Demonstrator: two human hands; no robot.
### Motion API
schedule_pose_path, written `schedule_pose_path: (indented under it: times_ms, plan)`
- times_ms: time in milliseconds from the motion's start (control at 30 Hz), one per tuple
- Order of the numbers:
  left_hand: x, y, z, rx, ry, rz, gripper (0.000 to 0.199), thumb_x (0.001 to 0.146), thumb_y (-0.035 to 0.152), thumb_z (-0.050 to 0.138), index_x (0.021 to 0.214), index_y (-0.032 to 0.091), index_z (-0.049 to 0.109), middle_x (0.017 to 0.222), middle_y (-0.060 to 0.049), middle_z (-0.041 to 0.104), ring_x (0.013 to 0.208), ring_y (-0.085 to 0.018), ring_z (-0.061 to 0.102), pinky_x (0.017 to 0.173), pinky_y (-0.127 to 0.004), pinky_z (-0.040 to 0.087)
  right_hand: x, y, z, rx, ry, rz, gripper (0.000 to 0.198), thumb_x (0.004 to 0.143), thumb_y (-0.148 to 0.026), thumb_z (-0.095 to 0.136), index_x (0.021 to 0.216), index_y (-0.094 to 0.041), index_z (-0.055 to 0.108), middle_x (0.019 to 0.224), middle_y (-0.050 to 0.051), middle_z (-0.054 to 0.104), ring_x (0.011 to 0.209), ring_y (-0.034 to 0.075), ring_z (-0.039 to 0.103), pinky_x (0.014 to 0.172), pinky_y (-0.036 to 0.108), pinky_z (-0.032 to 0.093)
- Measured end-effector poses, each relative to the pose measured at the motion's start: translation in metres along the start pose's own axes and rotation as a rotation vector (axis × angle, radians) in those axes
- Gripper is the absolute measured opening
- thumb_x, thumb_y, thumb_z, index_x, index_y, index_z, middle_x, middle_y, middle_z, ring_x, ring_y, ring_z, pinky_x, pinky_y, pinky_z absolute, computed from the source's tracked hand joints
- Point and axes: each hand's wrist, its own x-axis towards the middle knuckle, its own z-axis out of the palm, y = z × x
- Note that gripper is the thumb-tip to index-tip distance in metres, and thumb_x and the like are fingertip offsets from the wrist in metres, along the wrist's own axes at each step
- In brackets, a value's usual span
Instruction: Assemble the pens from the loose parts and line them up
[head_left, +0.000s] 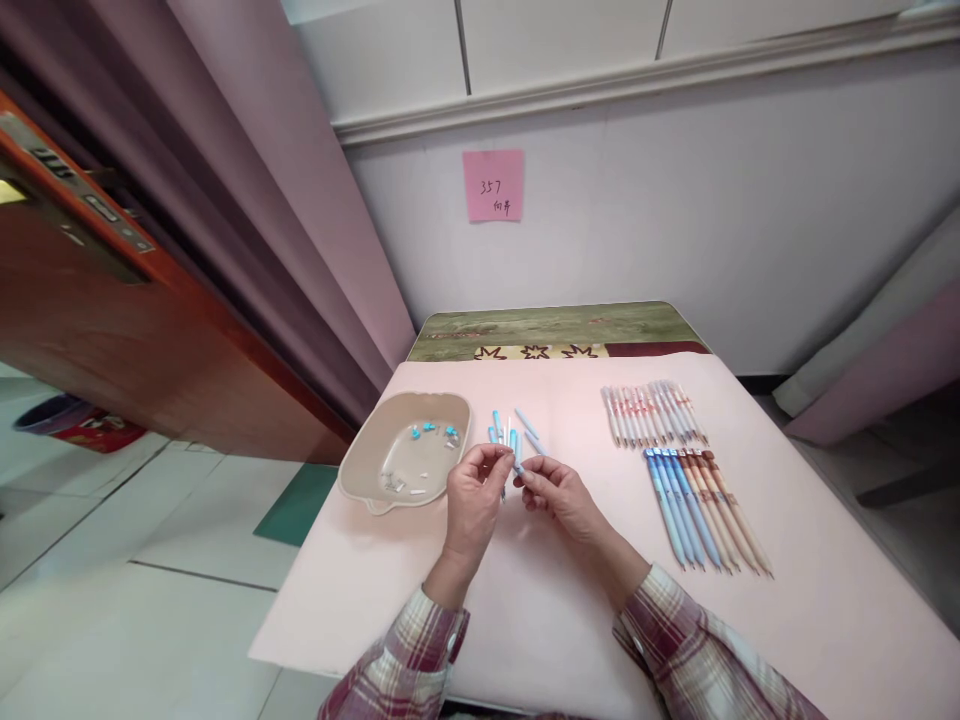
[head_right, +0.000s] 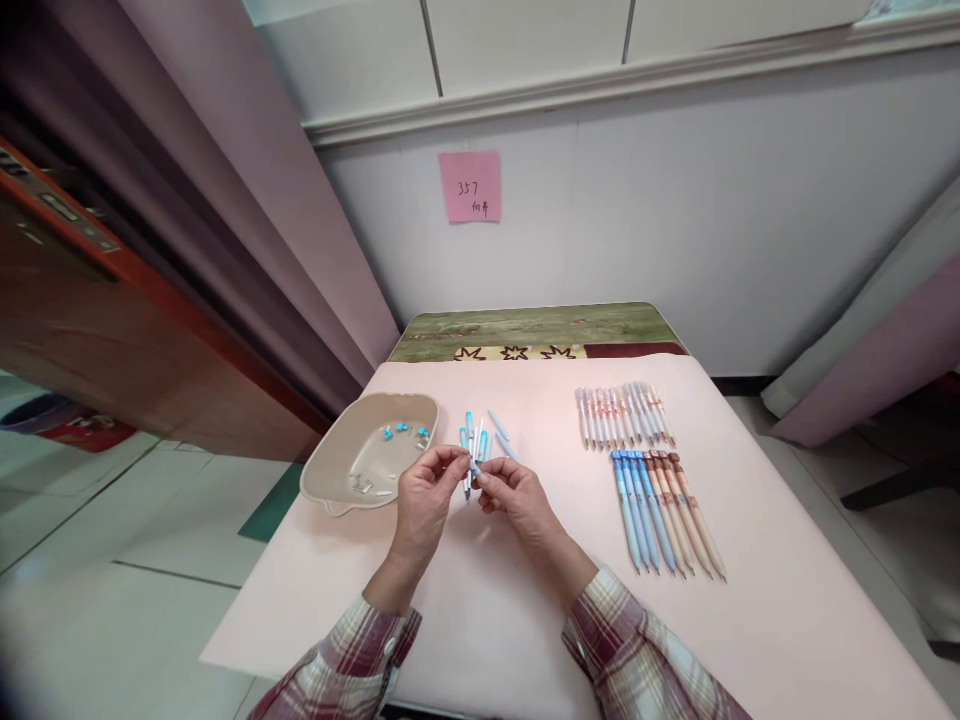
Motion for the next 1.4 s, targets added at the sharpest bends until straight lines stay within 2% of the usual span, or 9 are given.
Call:
schedule_pose_path:
  times_ms: [167,267,433,567,733,833,1000,1200,1400]
  plan:
    - [0.002,0.020,-0.007,0.185,-0.116,0.100,0.012,0.079,0.029,0.066,0.082,0.017,0.067,0.078,-0.004,0.067,0.072,-0.016,0.063,0.070,-0.027,0.051,0.000,-0.002,0.000,-0.029,0.008,-0.040,0.026,0.071,-0.038,0.079,0.086,-0.019,0.070,0.078,0.001,0.068,0.060,0.009,0.055,0.060,0.022,0.044]
    - [0.001,0.030,-0.008,0.258,-0.145,0.146,0.011,0.080,0.028,0.065,0.082,0.018,0.069,0.078,-0.004,0.068,0.071,-0.016,0.064,0.070,-0.027,0.052,0.001,0.000,0.000,-0.002,0.009,-0.026,0.027,0.072,-0.040,0.078,0.087,-0.020,0.071,0.078,0.001,0.067,0.059,0.009,0.053,0.054,0.021,0.041]
    - [-0.001,0.034,-0.008,0.268,-0.135,0.136,0.011,0.080,0.027,0.064,0.082,0.018,0.068,0.078,-0.004,0.069,0.071,-0.016,0.065,0.070,-0.026,0.052,0.001,0.001,0.000,-0.054,0.033,-0.050,0.027,0.072,-0.043,0.077,0.084,-0.019,0.072,0.073,0.000,0.064,0.051,0.007,0.045,0.045,0.020,0.032]
    - [-0.001,0.034,-0.009,0.258,-0.150,0.106,0.010,0.080,0.027,0.065,0.083,0.018,0.067,0.077,-0.003,0.069,0.071,-0.016,0.065,0.069,-0.026,0.051,0.001,0.000,0.001,-0.073,0.030,-0.080,0.027,0.071,-0.043,0.077,0.083,-0.019,0.073,0.065,-0.002,0.062,0.052,0.008,0.046,0.050,0.022,0.037]
    - [0.000,0.033,-0.011,0.298,-0.166,0.068,0.011,0.081,0.028,0.063,0.086,0.018,0.066,0.078,-0.003,0.069,0.071,-0.015,0.065,0.067,-0.025,0.051,0.000,0.001,0.001,-0.010,-0.012,-0.023,0.030,0.070,-0.042,0.079,0.089,-0.019,0.073,0.078,0.002,0.069,0.068,0.012,0.060,0.065,0.025,0.049]
    - [0.000,0.033,-0.012,0.324,-0.166,0.065,0.011,0.082,0.027,0.062,0.087,0.019,0.065,0.079,-0.002,0.069,0.071,-0.015,0.065,0.067,-0.024,0.051,0.000,0.002,0.001,0.028,-0.048,0.015,0.032,0.069,-0.040,0.081,0.091,-0.018,0.072,0.084,0.003,0.070,0.074,0.013,0.064,0.073,0.027,0.052]
    - [-0.001,0.039,-0.012,0.325,-0.176,0.063,0.009,0.081,0.026,0.062,0.086,0.019,0.065,0.078,-0.002,0.069,0.070,-0.015,0.065,0.067,-0.025,0.051,0.000,0.004,-0.001,0.063,-0.071,0.023,0.028,0.069,-0.038,0.082,0.084,-0.017,0.071,0.078,0.002,0.070,0.071,0.012,0.064,0.071,0.026,0.052]
    - [-0.004,0.047,-0.011,0.342,-0.180,0.089,0.008,0.080,0.025,0.063,0.083,0.019,0.066,0.075,-0.002,0.069,0.066,-0.014,0.064,0.064,-0.024,0.050,0.000,0.005,-0.001,0.056,-0.077,-0.003,0.027,0.070,-0.038,0.081,0.084,-0.017,0.073,0.077,0.002,0.070,0.071,0.013,0.064,0.071,0.028,0.051]
    - [-0.007,0.052,-0.009,0.387,-0.199,0.109,0.014,0.077,0.025,0.067,0.090,0.018,0.068,0.082,-0.005,0.071,0.070,-0.016,0.066,0.068,-0.027,0.054,0.001,0.006,-0.002,0.073,-0.101,-0.031,0.022,0.073,-0.036,0.079,0.085,-0.019,0.073,0.075,0.000,0.067,0.069,0.012,0.061,0.071,0.027,0.049]
